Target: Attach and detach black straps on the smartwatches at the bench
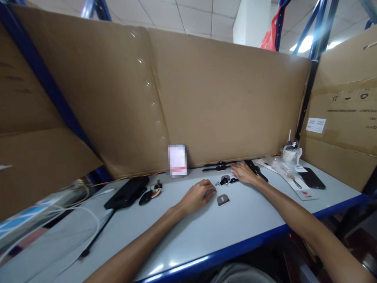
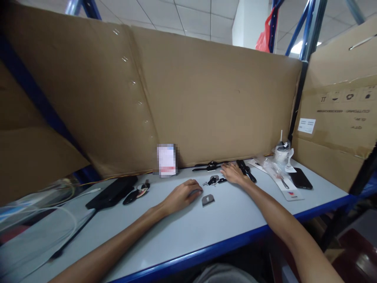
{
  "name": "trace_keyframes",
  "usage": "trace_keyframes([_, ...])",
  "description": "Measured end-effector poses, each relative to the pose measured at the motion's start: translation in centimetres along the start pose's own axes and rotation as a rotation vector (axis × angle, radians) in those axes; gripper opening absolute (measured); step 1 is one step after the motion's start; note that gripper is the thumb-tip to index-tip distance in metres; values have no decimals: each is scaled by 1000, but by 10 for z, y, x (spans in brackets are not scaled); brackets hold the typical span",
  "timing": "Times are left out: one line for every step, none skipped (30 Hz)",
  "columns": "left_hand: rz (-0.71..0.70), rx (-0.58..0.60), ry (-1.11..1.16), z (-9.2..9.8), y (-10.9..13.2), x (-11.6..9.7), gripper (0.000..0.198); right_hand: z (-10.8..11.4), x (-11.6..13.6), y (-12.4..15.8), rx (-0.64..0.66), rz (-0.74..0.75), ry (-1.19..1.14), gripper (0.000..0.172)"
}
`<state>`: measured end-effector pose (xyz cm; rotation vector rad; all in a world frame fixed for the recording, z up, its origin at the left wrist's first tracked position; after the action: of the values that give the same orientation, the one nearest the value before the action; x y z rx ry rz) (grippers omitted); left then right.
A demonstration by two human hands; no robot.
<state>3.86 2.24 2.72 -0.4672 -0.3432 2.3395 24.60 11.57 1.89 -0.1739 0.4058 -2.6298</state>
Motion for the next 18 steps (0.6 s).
trace_keyframes([-2, 2, -6, 0, 0, 0, 26, -3, 0, -2, 5, 7, -5, 47])
trace_keyframes([-2, 2, -11, 0, 0, 0, 26, -4, -1, -4, 7, 10, -9, 46])
trace_keyframes([-2, 2, -16, 0, 0, 0, 26, -5, -2, -6, 7, 10, -15, 44])
trace_keyframes([-1, 1, -19, 0, 0, -1, 25, -4, -3, -7, 5, 10, -22, 42])
trace_keyframes([0, -1, -21, 1, 0, -1, 25, -3, -4, -9, 2, 11, -30, 39])
trace_keyframes([1, -2, -24, 1, 0, -1, 24, -2, -5, -10, -2, 10, -37, 35])
trace_keyframes([2, -1, -26, 1, 0, -2, 24, -1, -5, -11, -10, 6, -42, 32])
trace_keyframes([2, 1, -27, 1, 0, -2, 25, 0, -6, -11, -20, -6, -42, 31])
trace_keyframes([3, 2, -27, 2, 0, -2, 25, 0, -7, -12, -29, -23, -41, 31])
trace_keyframes([3, 5, -28, 1, 0, -2, 25, 0, -7, -12, -35, -39, -38, 33])
trace_keyframes([2, 8, -29, 1, 0, -2, 25, -1, -7, -12, -35, -57, -34, 34])
trace_keyframes([2, 10, -31, 1, 1, -2, 24, -2, -8, -12, -29, -73, -28, 34])
trace_keyframes([2, 11, -32, 1, 0, -1, 24, -4, -8, -12, -19, -86, -22, 34])
trace_keyframes([3, 13, -34, 0, 0, -1, 24, -5, -8, -11, -9, -96, -18, 33])
trace_keyframes([3, 14, -35, 0, 0, 0, 24, -5, -8, -11, -2, -104, -16, 33])
trace_keyframes([4, 15, -34, 0, 0, 0, 25, -5, -8, -11, 2, -112, -13, 33])
trace_keyframes([6, 16, -34, -1, 0, 0, 25, -4, -8, -10, 5, -119, -13, 33])
trace_keyframes([7, 18, -35, -1, 0, 0, 25, -2, -7, -10, 5, -121, -14, 34])
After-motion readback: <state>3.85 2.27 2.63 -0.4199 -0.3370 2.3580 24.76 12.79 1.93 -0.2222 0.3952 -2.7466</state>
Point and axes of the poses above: each hand's wrist, its own y-axis away from the middle knuckle, its own z-axis out of the back of the hand, x = y × z, the point moved 6 cm from there along -y, towards the middle knuckle, and after that the axes turned 2 degrees about -x, right-handed, at the moved point
